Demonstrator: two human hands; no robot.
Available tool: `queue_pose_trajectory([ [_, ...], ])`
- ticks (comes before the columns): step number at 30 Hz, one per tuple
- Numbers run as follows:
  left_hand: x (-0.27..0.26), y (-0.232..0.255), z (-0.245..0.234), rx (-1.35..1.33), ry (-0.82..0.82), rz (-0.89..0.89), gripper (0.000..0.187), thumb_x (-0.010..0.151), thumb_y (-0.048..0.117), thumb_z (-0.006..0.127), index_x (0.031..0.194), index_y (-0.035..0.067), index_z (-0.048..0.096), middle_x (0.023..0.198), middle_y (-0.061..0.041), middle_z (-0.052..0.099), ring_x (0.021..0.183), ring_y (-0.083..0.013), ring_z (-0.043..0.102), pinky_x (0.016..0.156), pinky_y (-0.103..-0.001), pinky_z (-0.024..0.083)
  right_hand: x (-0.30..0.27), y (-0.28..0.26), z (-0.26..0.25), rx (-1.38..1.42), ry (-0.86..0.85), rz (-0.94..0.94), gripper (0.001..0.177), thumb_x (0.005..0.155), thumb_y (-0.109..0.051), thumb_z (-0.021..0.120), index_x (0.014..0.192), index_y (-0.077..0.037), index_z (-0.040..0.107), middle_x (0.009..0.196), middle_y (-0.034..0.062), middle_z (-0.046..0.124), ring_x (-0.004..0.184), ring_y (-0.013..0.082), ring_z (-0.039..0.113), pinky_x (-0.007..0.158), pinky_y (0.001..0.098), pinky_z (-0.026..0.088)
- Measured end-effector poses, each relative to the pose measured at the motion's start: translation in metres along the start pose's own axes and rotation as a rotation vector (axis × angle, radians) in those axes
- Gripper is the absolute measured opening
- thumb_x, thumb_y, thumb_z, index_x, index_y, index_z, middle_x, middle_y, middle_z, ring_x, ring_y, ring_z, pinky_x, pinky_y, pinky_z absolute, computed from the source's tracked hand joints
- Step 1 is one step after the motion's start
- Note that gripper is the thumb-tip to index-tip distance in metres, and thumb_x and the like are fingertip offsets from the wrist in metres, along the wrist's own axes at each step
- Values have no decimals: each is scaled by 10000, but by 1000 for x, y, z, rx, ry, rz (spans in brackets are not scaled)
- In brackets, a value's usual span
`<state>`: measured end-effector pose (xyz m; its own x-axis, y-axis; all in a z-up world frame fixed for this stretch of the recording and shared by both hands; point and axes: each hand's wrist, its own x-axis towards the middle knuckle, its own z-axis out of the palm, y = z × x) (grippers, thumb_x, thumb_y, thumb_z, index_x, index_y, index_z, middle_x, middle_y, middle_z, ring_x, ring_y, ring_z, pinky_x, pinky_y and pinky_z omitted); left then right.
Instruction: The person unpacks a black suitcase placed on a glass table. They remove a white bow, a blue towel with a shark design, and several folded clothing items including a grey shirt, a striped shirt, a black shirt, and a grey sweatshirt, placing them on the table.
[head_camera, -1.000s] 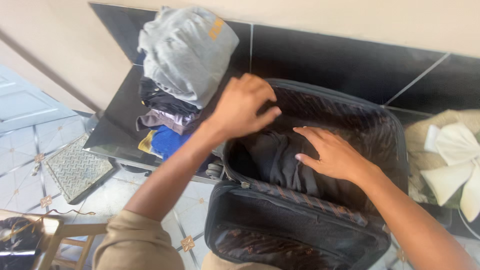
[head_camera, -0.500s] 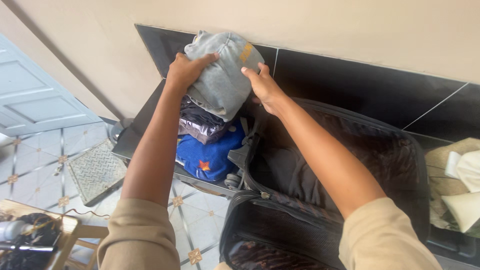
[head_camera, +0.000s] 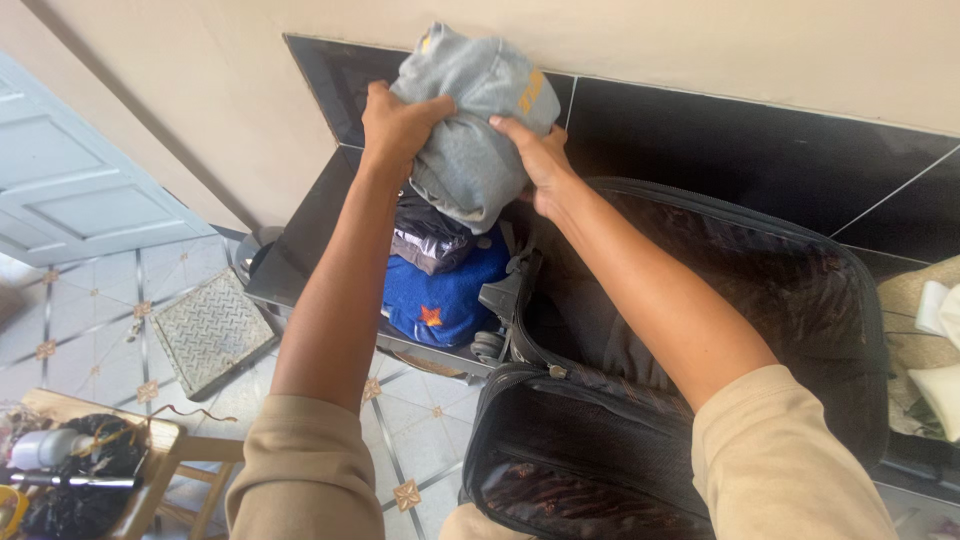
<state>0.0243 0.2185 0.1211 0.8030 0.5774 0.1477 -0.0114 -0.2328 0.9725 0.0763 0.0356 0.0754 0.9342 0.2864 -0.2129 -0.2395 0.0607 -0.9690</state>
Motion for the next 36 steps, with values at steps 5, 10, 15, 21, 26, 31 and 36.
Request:
queue_pose_trajectory([
  [5,-18,26,-12,-39,106,153,875,635,293,867,1321,-84,476,1222,-240,650,1052,-295,739,856,-351,630,-9,-27,-4,41,-75,-174,1224,582,-591,849,1490,-14,266,1401,242,526,1291,424,598,984,609,547],
  [10,-48,58,-2,-183,131,359,869,694,286,863,1380,-48,446,1312,-249,606,1189,-315,671,981,-383,571,-24,-62,-31,193,-321,-365,1067,735,-670,764,1466,18,403,1410,272,584,1354,419,581,1083,542,500],
  [15,-92,83,36,-456,55,619,873,795,152,867,1464,-37,339,1382,-266,564,1280,-346,600,1056,-414,553,-61,-96,-76,159,-607,-594,1083,847,-739,665,1517,69,399,1470,300,547,1371,398,618,1123,521,566],
  [21,-173,90,91,-796,-320,556,1040,748,153,946,1488,-15,235,1423,-255,493,1328,-339,576,1115,-436,584,-92,-103,-176,68,-574,-627,1068,866,-729,699,1566,26,414,1501,218,568,1393,349,603,1148,473,538],
  [26,-214,73,120,-692,-542,394,1070,706,188,941,1509,-46,272,1465,-265,495,1382,-340,558,1155,-448,519,-116,-88,-253,48,-458,-686,907,869,-442,859,1564,12,493,1511,166,604,1390,310,633,1213,442,549],
  [31,-199,40,146,-822,-851,24,1129,674,533,800,1523,20,261,1482,-195,439,1422,-366,437,1159,-554,404,-134,-87,-295,-237,-238,-797,710,823,-238,871,1434,-2,600,1303,139,684,1216,292,681,1128,437,566],
  [36,-197,-9,137,-1156,-1153,-368,1244,811,883,421,1663,32,110,1664,-173,295,1537,-377,273,1230,-576,222,-128,-94,-310,-632,-265,-764,850,636,-238,893,1406,-21,607,1306,112,699,1249,278,655,1150,419,485],
])
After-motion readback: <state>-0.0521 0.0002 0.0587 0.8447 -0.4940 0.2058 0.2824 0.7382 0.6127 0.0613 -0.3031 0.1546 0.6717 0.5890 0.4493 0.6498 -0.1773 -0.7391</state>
